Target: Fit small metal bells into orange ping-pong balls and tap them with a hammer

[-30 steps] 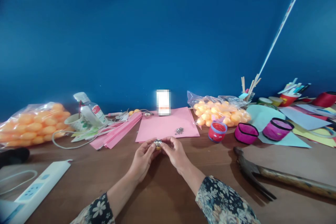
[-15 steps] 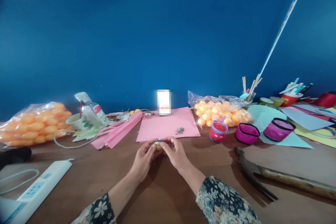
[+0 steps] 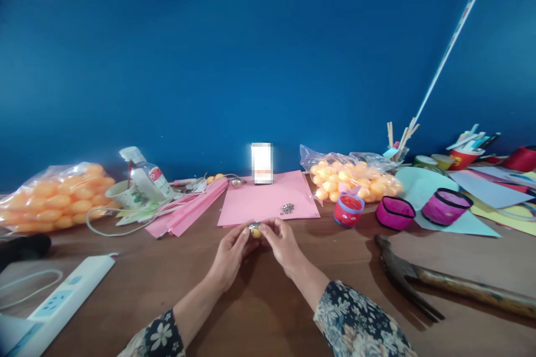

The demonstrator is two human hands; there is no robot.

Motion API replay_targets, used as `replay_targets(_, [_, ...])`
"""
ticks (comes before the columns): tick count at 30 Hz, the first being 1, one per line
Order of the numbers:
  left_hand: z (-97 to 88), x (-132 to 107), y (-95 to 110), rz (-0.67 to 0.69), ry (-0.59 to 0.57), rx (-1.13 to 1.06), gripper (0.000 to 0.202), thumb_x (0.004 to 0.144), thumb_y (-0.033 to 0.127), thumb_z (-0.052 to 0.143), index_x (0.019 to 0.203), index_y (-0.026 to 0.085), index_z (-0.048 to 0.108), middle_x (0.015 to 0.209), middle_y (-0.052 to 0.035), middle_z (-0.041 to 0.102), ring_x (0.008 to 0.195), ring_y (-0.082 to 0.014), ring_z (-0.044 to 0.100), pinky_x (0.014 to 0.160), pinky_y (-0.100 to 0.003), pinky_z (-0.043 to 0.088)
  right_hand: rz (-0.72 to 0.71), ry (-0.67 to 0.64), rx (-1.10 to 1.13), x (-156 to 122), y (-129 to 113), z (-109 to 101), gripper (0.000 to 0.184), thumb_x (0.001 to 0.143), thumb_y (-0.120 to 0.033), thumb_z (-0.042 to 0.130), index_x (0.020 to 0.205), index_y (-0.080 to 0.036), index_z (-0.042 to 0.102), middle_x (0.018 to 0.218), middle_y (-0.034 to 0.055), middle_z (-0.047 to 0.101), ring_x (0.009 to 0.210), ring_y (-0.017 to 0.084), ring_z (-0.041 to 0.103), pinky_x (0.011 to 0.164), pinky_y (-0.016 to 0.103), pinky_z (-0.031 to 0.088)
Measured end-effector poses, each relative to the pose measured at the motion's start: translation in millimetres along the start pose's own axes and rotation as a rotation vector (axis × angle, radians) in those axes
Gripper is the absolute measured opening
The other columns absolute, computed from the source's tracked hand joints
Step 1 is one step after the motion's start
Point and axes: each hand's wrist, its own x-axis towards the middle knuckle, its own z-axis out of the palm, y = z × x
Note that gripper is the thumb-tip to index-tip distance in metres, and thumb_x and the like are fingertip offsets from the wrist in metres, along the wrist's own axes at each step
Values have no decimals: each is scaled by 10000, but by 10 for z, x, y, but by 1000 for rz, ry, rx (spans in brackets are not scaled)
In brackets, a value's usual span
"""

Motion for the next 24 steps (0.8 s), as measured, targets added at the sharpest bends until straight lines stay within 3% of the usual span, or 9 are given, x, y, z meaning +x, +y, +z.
replay_targets(4, [-23,7,-5,224,74,266,326,743,336,590,1041,207,615,1062,-85,609,972,-210,576,832,-329,480,-17,-2,4,14,16,-8,306,696,-441,640,819,-161,621,768,31,648,677,148,583,615,263,481])
replay_targets(8, [-62,13,21,426,102,478,189,750,286,578,889,192,665,934,-71,621,881,-189,595,798,-320,488,-65,-22,-20,24,16,-20,298,716,-438,621,823,-161,618,746,32,657,676,156,589,627,270,475])
replay_targets(17, [-66,-11,64,407,129,597,181,758,273,566,883,196,672,900,-57,673,832,-181,629,773,-303,496,-97,-61,-81,-7,-1,-17,394,605,-351,738,931,-182,593,911,48,663,859,197,606,784,322,475])
replay_targets(24, [-86,-2,15,406,158,642,178,757,276,568,861,201,690,865,-48,705,805,-184,647,774,-305,494,-225,-69,-263,16,87,-62,328,693,-337,673,965,-177,585,942,68,661,878,210,612,813,345,486])
